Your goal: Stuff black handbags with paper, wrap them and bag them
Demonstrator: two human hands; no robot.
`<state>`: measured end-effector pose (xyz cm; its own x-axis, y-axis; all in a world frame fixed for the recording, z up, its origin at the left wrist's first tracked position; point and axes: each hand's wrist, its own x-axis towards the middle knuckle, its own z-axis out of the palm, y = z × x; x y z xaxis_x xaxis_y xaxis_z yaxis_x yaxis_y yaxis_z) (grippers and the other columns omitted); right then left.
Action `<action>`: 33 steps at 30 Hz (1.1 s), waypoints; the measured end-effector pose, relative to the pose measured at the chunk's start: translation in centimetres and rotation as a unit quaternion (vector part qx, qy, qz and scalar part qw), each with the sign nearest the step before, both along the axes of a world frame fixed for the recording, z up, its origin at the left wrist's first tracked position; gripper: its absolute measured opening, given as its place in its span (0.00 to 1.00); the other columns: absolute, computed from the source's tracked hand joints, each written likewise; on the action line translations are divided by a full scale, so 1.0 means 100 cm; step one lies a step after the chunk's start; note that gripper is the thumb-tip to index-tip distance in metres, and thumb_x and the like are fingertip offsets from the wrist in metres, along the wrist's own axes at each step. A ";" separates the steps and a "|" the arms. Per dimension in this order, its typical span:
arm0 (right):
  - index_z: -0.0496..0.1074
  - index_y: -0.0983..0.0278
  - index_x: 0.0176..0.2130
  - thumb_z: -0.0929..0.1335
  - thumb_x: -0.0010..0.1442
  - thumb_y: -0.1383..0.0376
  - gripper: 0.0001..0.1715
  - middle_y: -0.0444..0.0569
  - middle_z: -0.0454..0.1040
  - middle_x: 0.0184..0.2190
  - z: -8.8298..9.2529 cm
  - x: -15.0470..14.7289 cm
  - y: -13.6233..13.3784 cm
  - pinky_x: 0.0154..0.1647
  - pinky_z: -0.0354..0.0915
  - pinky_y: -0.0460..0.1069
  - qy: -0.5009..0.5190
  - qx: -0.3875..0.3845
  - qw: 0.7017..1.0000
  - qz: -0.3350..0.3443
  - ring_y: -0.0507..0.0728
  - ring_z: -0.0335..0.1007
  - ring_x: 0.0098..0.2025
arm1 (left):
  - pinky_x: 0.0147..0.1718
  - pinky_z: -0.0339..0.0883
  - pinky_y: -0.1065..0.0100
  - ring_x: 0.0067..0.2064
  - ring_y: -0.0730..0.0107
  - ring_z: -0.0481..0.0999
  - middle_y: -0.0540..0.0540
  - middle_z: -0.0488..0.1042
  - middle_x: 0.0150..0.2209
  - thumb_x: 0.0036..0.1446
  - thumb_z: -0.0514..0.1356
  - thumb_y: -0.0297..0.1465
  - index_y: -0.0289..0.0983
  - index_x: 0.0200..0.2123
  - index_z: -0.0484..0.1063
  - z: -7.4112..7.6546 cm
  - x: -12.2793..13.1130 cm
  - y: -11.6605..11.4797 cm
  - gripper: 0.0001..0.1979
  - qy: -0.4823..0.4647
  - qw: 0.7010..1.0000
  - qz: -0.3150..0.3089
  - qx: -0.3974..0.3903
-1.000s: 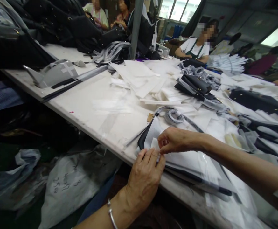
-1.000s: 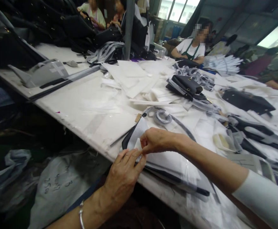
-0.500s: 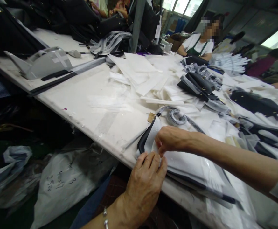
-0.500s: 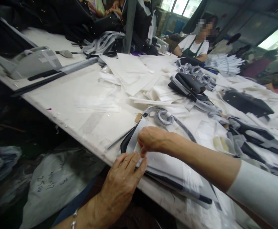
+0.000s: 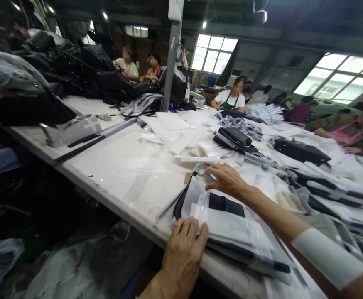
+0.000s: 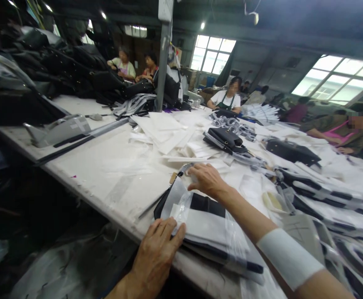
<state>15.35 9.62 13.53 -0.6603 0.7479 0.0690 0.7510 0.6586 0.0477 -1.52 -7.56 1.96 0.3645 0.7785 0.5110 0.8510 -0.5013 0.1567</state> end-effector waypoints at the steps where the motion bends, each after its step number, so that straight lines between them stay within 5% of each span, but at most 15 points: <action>1: 0.75 0.63 0.47 0.75 0.56 0.56 0.21 0.53 0.78 0.44 0.000 0.008 -0.011 0.48 0.65 0.54 0.064 0.019 0.997 -0.034 0.63 0.73 0.47 | 0.54 0.64 0.57 0.51 0.59 0.72 0.42 0.73 0.48 0.66 0.53 0.26 0.39 0.55 0.68 0.000 0.000 0.000 0.16 0.003 1.000 0.001 0.001; 4: 0.74 0.61 0.51 0.67 0.66 0.59 0.16 0.54 0.77 0.50 -0.019 0.018 -0.056 0.54 0.66 0.55 0.183 -0.009 0.981 -0.058 0.61 0.73 0.51 | 0.53 0.65 0.56 0.49 0.60 0.73 0.44 0.74 0.46 0.65 0.55 0.25 0.39 0.55 0.69 0.003 0.000 0.001 0.16 0.009 1.000 0.005 -0.008; 9: 0.71 0.64 0.59 0.61 0.67 0.62 0.24 0.55 0.68 0.61 -0.059 0.009 -0.098 0.66 0.55 0.63 0.146 -0.154 0.977 0.005 0.65 0.61 0.65 | 0.52 0.66 0.57 0.47 0.62 0.73 0.46 0.74 0.46 0.62 0.58 0.24 0.41 0.55 0.68 0.007 -0.003 0.002 0.18 0.020 1.000 -0.003 -0.015; 13: 0.64 0.63 0.65 0.61 0.68 0.58 0.29 0.54 0.63 0.65 -0.029 0.020 -0.104 0.68 0.54 0.60 0.205 -0.192 0.958 -0.049 0.62 0.58 0.66 | 0.52 0.66 0.55 0.45 0.61 0.74 0.47 0.75 0.45 0.57 0.65 0.28 0.40 0.57 0.66 0.009 -0.006 0.005 0.24 0.022 0.999 -0.016 -0.021; 16: 0.57 0.61 0.68 0.61 0.68 0.52 0.34 0.53 0.53 0.69 -0.012 0.042 -0.121 0.71 0.43 0.65 0.175 -0.165 0.967 -0.082 0.64 0.48 0.70 | 0.50 0.67 0.55 0.43 0.59 0.76 0.45 0.76 0.43 0.54 0.69 0.35 0.36 0.58 0.66 0.020 -0.006 0.011 0.29 0.017 0.999 -0.023 -0.039; 20: 0.53 0.63 0.69 0.66 0.62 0.45 0.46 0.56 0.48 0.69 -0.042 0.067 -0.142 0.69 0.41 0.70 0.093 -0.190 0.972 -0.106 0.71 0.42 0.71 | 0.44 0.70 0.56 0.39 0.59 0.77 0.46 0.78 0.38 0.62 0.63 0.36 0.37 0.43 0.74 0.047 0.004 0.029 0.10 0.069 0.989 -0.017 -0.127; 25: 0.48 0.61 0.70 0.69 0.57 0.43 0.53 0.56 0.43 0.70 -0.081 0.073 -0.143 0.69 0.41 0.71 0.091 -0.182 0.974 -0.097 0.73 0.40 0.71 | 0.46 0.69 0.55 0.42 0.55 0.78 0.43 0.78 0.37 0.65 0.60 0.35 0.35 0.37 0.75 0.062 0.020 0.049 0.09 0.126 0.976 0.000 -0.178; 33: 0.48 0.64 0.70 0.69 0.57 0.43 0.55 0.57 0.42 0.70 -0.052 0.070 -0.138 0.69 0.39 0.70 0.074 -0.213 0.969 -0.101 0.72 0.38 0.71 | 0.46 0.67 0.62 0.46 0.59 0.76 0.45 0.77 0.41 0.65 0.58 0.30 0.37 0.39 0.74 0.065 0.010 0.048 0.05 0.089 0.970 0.008 -0.226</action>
